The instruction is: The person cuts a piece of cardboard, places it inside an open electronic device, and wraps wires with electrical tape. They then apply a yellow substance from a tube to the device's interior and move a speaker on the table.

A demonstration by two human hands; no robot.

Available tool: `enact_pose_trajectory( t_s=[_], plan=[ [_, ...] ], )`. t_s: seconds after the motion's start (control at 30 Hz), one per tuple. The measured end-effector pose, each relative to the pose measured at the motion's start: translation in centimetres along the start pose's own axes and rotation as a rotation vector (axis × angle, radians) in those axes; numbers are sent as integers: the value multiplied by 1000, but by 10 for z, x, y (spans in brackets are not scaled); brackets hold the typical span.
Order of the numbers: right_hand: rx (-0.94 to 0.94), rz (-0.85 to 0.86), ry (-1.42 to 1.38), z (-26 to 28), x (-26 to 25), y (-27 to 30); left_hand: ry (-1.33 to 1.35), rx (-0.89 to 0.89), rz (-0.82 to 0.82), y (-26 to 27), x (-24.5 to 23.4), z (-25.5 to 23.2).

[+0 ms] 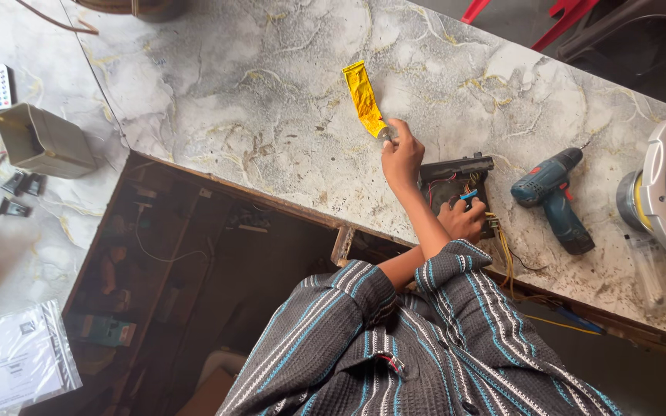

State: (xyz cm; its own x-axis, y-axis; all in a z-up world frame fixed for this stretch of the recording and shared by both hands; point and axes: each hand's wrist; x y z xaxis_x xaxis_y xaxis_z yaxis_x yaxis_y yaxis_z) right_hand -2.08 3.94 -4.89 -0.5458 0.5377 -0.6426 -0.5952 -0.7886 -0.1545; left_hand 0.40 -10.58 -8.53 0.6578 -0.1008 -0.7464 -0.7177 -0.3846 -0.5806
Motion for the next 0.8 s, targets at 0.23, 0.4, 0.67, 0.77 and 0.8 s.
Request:
enact_pose_trajectory(
  t_s=[0.23, 0.4, 0.67, 0.77, 0.8],
  plan=[
    [-4, 330, -27, 0, -1, -20, -22, 42, 97, 0, 3, 2],
    [-277, 261, 43, -6, 0, -29, -61, 83, 136, 6, 14, 6],
    [296, 567, -469, 32, -67, -16, -382, 369, 196, 13, 29, 10],
    [314, 584, -584, 48, -139, 10, -97, 183, 38, 7, 9, 10],
    [300, 598, -615, 52, -170, 24, -35, 132, 169, 4, 2, 9]
  ],
)
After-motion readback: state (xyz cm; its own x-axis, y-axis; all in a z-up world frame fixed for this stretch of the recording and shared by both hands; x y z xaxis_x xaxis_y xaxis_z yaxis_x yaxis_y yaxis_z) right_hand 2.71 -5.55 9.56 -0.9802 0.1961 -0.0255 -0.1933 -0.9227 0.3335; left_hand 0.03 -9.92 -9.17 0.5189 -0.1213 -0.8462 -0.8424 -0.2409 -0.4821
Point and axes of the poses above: each hand's wrist, its own y-axis away from the middle knuckle, its own x-axis out of the palm, z = x × y, and after that the axes turned 9 degrees about x, right-handed
